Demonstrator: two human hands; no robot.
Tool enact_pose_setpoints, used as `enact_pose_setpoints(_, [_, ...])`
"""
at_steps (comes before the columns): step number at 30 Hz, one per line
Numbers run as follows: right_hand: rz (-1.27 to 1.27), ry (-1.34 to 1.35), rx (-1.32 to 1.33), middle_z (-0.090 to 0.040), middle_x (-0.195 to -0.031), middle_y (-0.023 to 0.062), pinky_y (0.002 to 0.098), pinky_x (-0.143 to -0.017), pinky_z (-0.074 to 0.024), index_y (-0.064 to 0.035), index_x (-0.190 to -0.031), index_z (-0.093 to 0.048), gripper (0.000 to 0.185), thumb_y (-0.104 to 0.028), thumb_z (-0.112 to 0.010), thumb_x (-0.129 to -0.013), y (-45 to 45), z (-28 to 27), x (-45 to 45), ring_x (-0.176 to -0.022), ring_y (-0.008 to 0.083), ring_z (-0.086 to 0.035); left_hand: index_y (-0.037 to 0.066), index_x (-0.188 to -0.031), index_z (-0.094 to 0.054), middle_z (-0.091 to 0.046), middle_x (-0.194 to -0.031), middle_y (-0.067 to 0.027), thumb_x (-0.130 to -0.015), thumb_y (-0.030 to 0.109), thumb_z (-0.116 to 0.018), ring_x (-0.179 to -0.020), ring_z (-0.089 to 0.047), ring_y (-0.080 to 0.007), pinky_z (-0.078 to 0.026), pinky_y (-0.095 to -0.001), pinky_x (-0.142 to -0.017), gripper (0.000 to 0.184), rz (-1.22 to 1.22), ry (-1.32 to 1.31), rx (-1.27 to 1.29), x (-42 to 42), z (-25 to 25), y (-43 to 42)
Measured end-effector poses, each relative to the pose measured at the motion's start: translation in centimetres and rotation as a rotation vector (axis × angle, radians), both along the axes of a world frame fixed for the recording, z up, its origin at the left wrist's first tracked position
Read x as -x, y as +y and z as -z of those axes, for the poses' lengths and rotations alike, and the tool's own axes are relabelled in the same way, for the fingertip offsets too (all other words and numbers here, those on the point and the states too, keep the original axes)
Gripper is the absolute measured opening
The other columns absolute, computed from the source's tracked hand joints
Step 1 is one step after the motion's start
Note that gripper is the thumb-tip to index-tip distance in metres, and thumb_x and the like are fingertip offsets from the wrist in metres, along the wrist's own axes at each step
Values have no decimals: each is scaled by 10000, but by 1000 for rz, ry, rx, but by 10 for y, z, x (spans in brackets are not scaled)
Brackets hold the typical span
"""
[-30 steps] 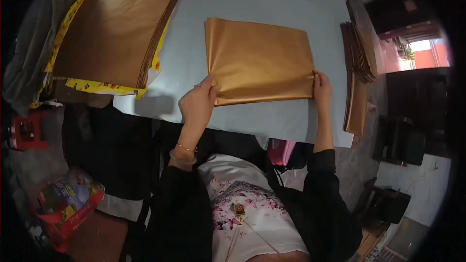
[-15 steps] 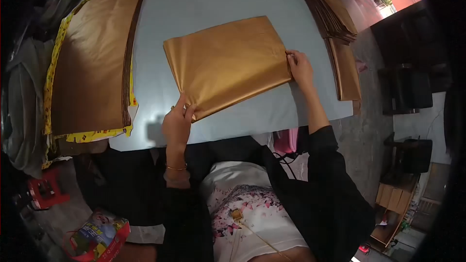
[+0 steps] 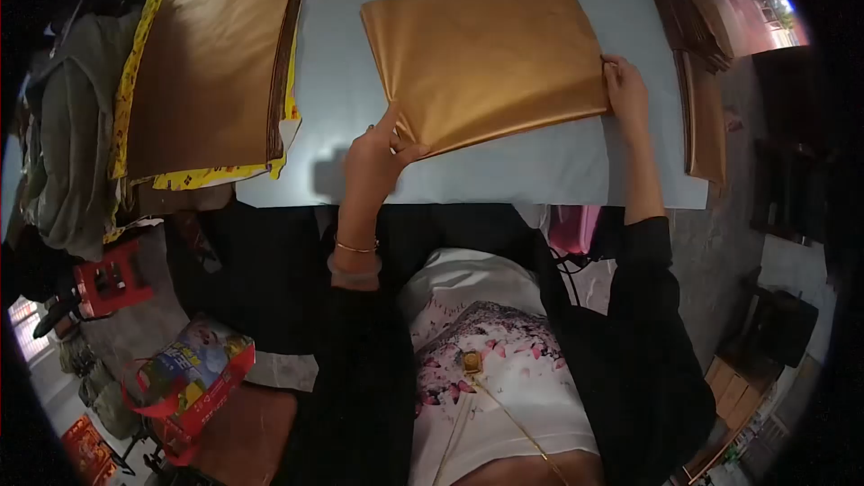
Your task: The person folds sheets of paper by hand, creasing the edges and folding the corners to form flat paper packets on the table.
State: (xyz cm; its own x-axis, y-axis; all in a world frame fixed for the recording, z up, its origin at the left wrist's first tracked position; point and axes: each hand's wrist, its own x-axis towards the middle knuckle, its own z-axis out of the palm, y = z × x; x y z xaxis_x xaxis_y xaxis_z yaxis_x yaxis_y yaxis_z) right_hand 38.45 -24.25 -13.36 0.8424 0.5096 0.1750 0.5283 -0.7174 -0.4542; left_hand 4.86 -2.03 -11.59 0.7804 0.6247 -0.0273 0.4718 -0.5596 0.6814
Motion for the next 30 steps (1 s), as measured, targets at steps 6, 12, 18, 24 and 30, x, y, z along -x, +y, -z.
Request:
enact_pose_setpoints(6, [-30, -28, -34, -593, -993, 159, 353, -773, -449, -83, -1104, -590, 266, -244, -482, -923, 0, 1, 1, -868, 263, -578, 42, -1265, -469, -568, -593, -80, -617, 261, -781, -594, -566, -232, -432, -341, -526, 751, -24, 8, -25, -1, -1, -5])
enact_pose_setpoints(12, [-48, -11, 8, -582, -1003, 146, 352, -785, -444, -94, -1133, -577, 282, -257, -462, -935, 2, -7, 7, -885, 244, -565, 42, -1270, -456, -587, -611, -73, -636, 256, -773, -602, -575, -226, -431, -338, -527, 740, -31, 49, -49, -2, 1, -5])
enact_pose_setpoints(18, [-43, 4, -52, -585, -937, 123, 339, -772, -444, -93, -1125, -585, 276, -253, -470, -932, -1, 4, -1, -847, 228, -561, 56, -1263, -465, -579, -593, -79, -630, 283, -774, -593, -571, -242, -432, -349, -530, 739, -30, -27, -17, -1, 3, -5])
enact_pose_setpoints(24, [-14, -22, -1, -588, -925, 110, 323, -753, -447, -106, -1114, -596, 257, -239, -485, -924, 3, -7, 7, -814, 220, -560, 63, -1258, -469, -595, -703, -151, -633, 340, -758, -620, -585, -287, -445, -369, -546, 742, -42, 105, -54, -1, -2, -5])
enact_pose_setpoints(30, [-7, -24, 34, -587, -931, 112, 333, -756, -449, -127, -1130, -589, 268, -260, -501, -915, -1, 4, -4, -818, 222, -566, 108, -1275, -449, -597, -740, -176, -636, 384, -737, -669, -607, -301, -453, -380, -555, 754, -51, 156, -124, -2, -3, -9])
